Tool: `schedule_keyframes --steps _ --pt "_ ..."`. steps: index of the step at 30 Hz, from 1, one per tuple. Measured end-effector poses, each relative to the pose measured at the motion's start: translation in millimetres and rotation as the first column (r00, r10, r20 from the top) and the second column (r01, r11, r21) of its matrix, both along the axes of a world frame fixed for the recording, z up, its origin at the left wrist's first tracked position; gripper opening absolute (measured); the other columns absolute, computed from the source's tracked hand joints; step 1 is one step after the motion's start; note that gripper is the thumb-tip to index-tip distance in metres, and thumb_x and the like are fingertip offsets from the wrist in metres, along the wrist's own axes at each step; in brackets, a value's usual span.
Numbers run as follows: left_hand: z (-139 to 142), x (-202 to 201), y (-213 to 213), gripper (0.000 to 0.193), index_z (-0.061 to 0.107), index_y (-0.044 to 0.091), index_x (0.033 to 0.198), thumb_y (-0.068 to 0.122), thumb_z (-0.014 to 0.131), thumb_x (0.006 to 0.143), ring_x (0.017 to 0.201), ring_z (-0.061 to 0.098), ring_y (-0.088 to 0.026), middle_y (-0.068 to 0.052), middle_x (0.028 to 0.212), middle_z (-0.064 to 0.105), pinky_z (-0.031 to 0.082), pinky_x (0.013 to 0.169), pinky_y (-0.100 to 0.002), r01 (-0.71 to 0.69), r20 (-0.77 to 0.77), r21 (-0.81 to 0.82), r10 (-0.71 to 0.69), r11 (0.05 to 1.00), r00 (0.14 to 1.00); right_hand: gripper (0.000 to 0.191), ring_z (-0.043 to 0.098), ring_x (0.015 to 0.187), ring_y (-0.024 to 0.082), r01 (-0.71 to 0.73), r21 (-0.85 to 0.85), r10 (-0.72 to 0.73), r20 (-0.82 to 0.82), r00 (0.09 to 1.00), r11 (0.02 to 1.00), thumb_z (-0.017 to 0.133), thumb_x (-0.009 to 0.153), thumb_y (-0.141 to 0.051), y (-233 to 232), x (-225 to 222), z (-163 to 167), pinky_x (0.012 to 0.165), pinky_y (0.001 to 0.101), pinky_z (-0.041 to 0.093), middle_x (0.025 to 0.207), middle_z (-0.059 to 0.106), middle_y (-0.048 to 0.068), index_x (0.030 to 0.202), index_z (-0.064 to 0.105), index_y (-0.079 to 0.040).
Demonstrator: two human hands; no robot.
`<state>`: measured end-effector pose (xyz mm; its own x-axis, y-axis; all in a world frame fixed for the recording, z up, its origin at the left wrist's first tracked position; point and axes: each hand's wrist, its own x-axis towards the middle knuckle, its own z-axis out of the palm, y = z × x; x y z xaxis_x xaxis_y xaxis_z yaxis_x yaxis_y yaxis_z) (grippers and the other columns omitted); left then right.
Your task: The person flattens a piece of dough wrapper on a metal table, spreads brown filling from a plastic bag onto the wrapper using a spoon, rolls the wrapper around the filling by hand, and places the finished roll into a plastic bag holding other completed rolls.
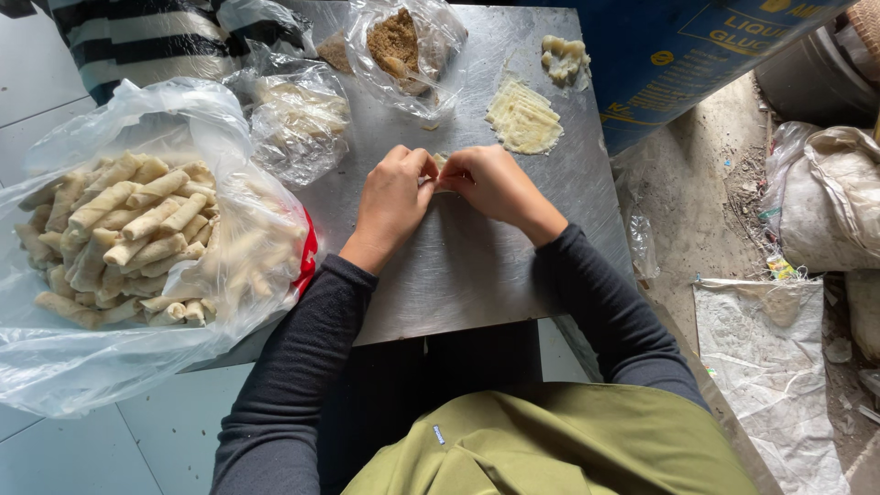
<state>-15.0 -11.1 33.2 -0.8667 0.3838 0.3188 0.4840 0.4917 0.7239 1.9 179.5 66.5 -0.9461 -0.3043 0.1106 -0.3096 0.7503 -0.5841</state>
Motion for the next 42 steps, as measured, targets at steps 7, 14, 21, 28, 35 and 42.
schedule_keyframes --steps 7,14,21,28,35,42 --pt "-13 -4 -4 0.014 0.067 0.008 0.087 0.020 0.069 0.094 0.080 0.067 -0.030 -0.009 0.083 0.066 0.048 0.073 -0.045 0.045 -0.289 -0.208 -0.106 0.977 0.951 0.011 0.067 0.077 0.028 -0.153 0.000 0.153 -0.009 0.988 0.988 0.076 0.086 -0.008 2 -13 5 0.068 0.0381 0.054 0.085 0.067 0.012 0.087 0.066 -0.003" --pt "-7 5 -1 0.009 0.066 0.013 0.082 0.013 0.065 0.091 0.083 0.068 -0.023 -0.004 0.083 0.065 0.045 0.080 -0.040 -0.016 -0.439 -0.269 -0.108 0.963 0.892 0.009 0.063 0.091 0.032 -0.161 0.022 0.158 -0.363 0.918 0.987 0.073 0.089 -0.009 6 20 -15 0.081 0.0408 0.053 0.093 0.065 0.011 0.092 0.066 -0.005" --pt "9 -6 -4 0.019 0.078 0.017 0.086 0.034 0.082 0.079 0.084 0.070 -0.021 0.000 0.085 0.073 0.043 0.081 -0.041 -0.109 0.229 -0.102 0.130 0.989 0.965 0.017 0.065 0.079 0.025 0.188 -0.144 -0.161 0.181 0.970 0.972 0.084 0.084 -0.021 7 -6 -19 0.072 0.0346 0.053 0.085 0.066 0.006 0.092 0.073 -0.010" --pt "-6 -3 -8 0.014 0.079 0.018 0.088 0.031 0.080 0.084 0.094 0.064 -0.023 0.000 0.091 0.070 0.040 0.081 -0.043 0.001 -0.108 -0.155 -0.018 0.988 0.994 0.017 0.056 0.103 0.029 -0.045 0.004 0.045 -0.207 0.977 0.999 0.086 0.080 -0.018 12 -2 -18 0.090 0.0415 0.046 0.102 0.058 0.009 0.089 0.074 -0.011" --pt "-5 6 10 0.013 0.078 0.018 0.090 0.031 0.078 0.089 0.105 0.054 -0.025 -0.002 0.102 0.059 0.037 0.088 -0.045 -0.223 -0.104 -0.206 0.205 0.953 0.973 0.014 0.055 0.108 0.025 0.132 0.009 -0.125 -0.260 0.958 0.991 0.083 0.088 -0.022 3 4 -29 0.098 0.0407 0.043 0.108 0.058 0.005 0.091 0.074 -0.013" --pt "1 -5 6 0.012 0.081 0.025 0.087 0.036 0.083 0.081 0.108 0.052 -0.024 -0.001 0.103 0.056 0.034 0.091 -0.045 -0.243 0.055 -0.133 0.252 0.961 0.966 0.021 0.051 0.109 0.029 0.179 -0.032 -0.181 -0.199 0.963 0.983 0.087 0.081 -0.029 4 -9 -31 0.096 0.0440 0.040 0.106 0.055 0.008 0.087 0.074 -0.013"
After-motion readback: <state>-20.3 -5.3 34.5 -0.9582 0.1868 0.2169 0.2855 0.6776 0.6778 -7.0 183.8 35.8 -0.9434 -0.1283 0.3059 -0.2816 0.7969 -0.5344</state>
